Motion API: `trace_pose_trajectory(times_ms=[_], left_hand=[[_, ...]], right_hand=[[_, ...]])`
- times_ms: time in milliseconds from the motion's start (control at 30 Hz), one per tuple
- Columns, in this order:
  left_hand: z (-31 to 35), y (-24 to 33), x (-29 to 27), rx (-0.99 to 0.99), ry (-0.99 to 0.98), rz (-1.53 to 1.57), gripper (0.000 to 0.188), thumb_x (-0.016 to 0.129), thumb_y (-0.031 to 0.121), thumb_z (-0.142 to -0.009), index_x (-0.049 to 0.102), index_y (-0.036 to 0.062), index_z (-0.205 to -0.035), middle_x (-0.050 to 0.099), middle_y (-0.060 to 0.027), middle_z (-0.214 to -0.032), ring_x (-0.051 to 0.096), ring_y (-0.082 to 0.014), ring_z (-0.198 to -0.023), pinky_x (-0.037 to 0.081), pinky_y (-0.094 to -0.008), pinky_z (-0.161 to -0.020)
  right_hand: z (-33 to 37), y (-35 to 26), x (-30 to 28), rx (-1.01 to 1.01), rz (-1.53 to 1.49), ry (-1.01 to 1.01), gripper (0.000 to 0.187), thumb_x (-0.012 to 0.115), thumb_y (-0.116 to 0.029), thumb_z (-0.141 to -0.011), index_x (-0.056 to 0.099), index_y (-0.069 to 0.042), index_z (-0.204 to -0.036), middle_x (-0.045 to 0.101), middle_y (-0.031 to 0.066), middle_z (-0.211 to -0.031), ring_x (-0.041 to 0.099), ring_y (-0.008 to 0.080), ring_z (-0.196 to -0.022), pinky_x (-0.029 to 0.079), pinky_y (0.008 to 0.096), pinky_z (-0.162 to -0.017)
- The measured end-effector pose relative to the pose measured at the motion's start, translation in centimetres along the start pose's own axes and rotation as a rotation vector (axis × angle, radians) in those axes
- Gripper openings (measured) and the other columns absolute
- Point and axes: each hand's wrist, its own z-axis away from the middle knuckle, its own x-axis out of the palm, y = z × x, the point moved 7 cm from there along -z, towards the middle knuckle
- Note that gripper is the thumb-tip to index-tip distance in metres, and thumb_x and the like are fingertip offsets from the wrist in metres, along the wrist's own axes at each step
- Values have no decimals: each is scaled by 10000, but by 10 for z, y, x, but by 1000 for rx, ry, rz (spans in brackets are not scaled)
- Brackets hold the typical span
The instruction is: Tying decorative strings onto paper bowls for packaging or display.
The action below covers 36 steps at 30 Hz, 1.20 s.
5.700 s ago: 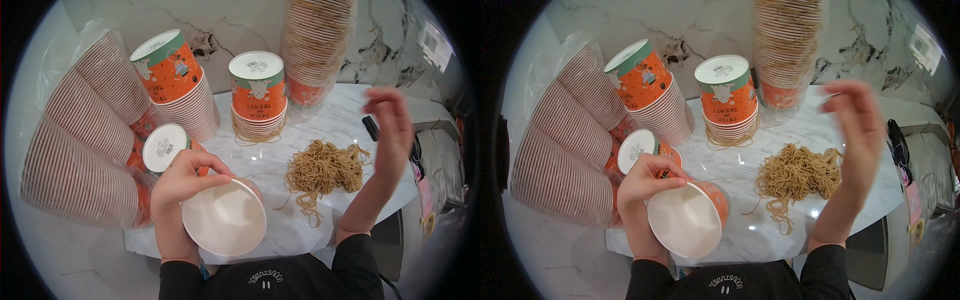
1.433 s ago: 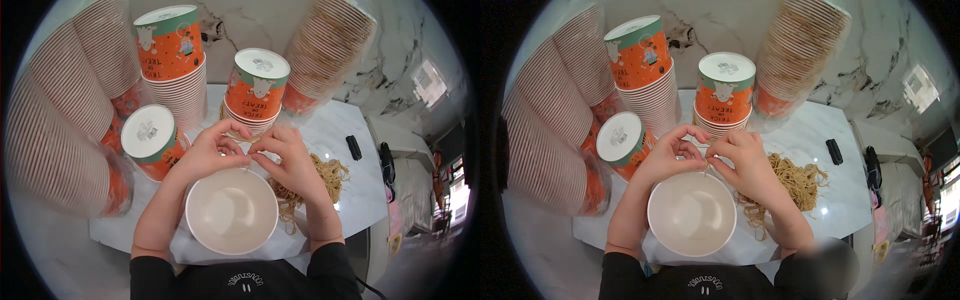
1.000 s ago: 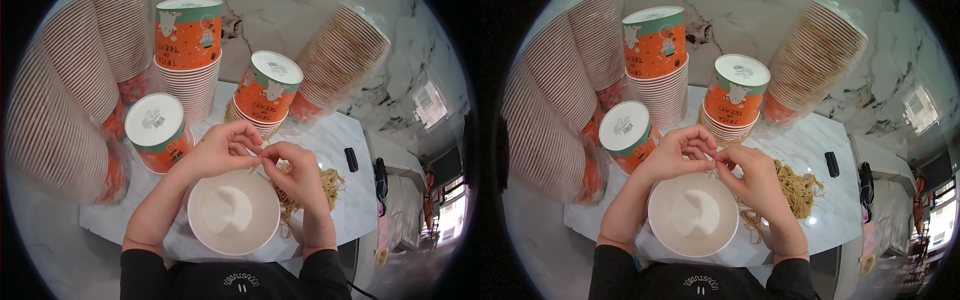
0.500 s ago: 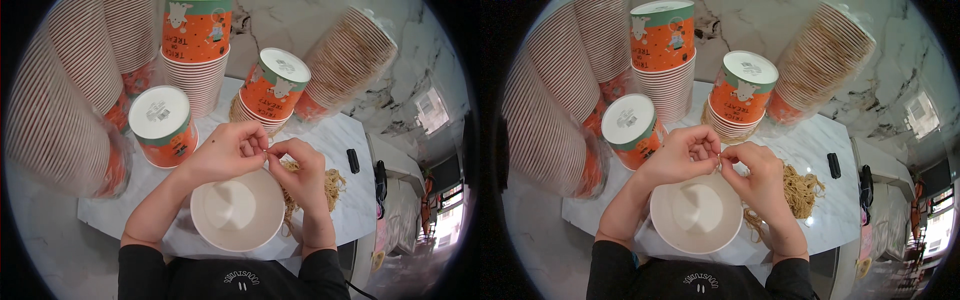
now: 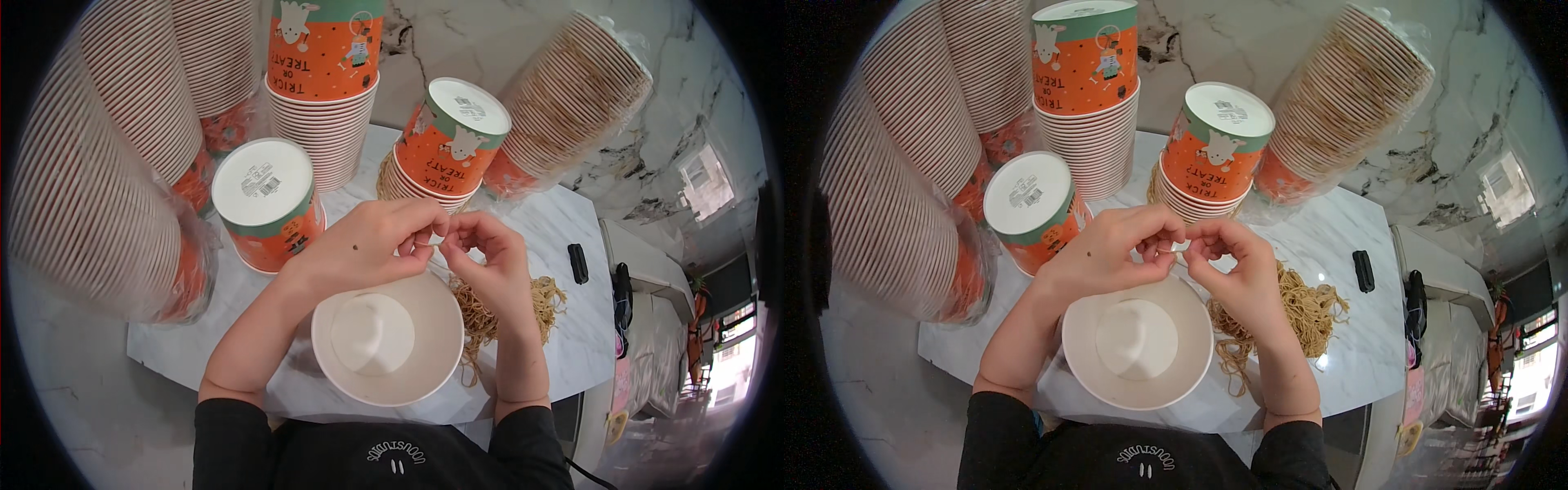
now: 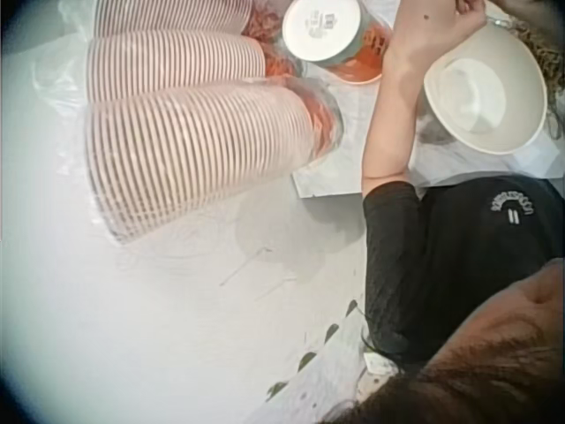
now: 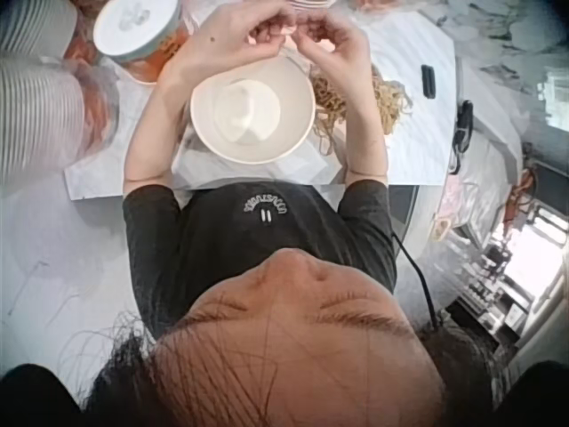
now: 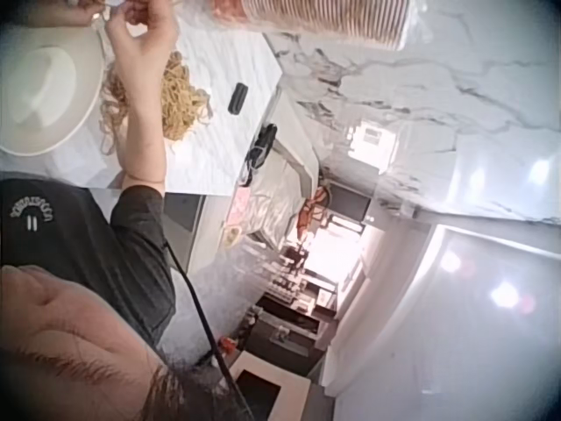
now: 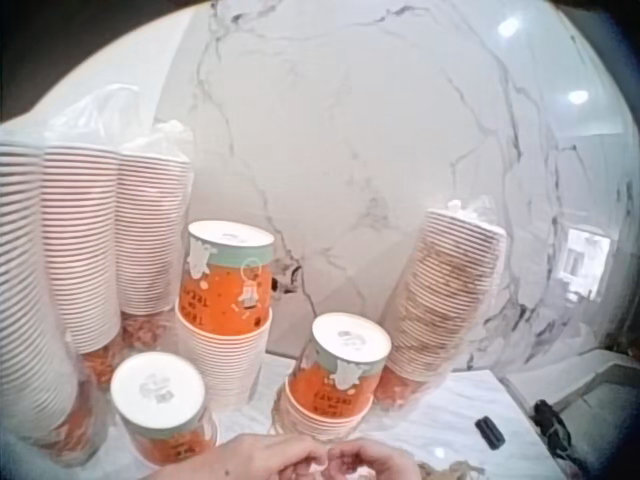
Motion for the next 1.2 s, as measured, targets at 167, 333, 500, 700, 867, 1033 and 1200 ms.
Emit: trace_pose_trajectory(times_ms=[167,333,500,700,867,1033,1200], left_hand=[[1,4,-2,176,-13,-105,167,704,-10,-820,704,14,-985,676,-73,-890,673,-197,-782,538,-317,-691],[3,5,-1,233,-25,-129,137,714,6,-813,725,21,-949,657,-74,-864,672,-219,-774,535,-329,-680],[3,2,-1,111,-60,-99,82,728,33,-814,683,10,-878,648,-63,-847,647,-192,-733,522,-314,-655],[1,-1,1,8,-93,58,80,717,42,-825,667,7,-876,634,-24,-783,611,-103,-719,462,-245,-625],[6,-35,10,-358,-137,380,69,676,83,-875,677,18,-851,644,34,-775,577,-45,-709,437,-226,-613],[15,-46,16,-610,-192,681,110,661,133,-908,709,48,-858,637,52,-782,533,-21,-660,409,-198,-583],[13,-46,22,-640,-166,902,135,698,167,-926,724,41,-885,626,40,-767,517,-9,-624,376,-154,-531]], right_hand=[[2,2,4,-47,191,-101,174,725,-32,-856,709,-4,-1027,678,30,-902,605,108,-831,491,277,-743],[0,1,4,-42,207,-109,131,710,-39,-873,694,-1,-998,666,34,-903,607,125,-827,486,282,-737],[-3,15,5,17,105,-172,81,702,-54,-907,669,-5,-963,671,17,-910,624,105,-868,500,275,-781],[-3,17,11,151,-169,-233,76,702,-44,-921,661,-2,-970,679,-6,-924,624,71,-871,519,268,-833],[0,4,11,42,-61,-164,83,729,-30,-888,667,3,-931,688,0,-891,636,80,-846,523,269,-813],[12,-31,15,-180,242,-22,105,759,-17,-844,674,4,-903,694,43,-858,661,123,-800,529,269,-767],[24,-50,17,-317,390,105,147,786,12,-824,693,-10,-936,681,75,-837,693,181,-768,545,295,-684]])
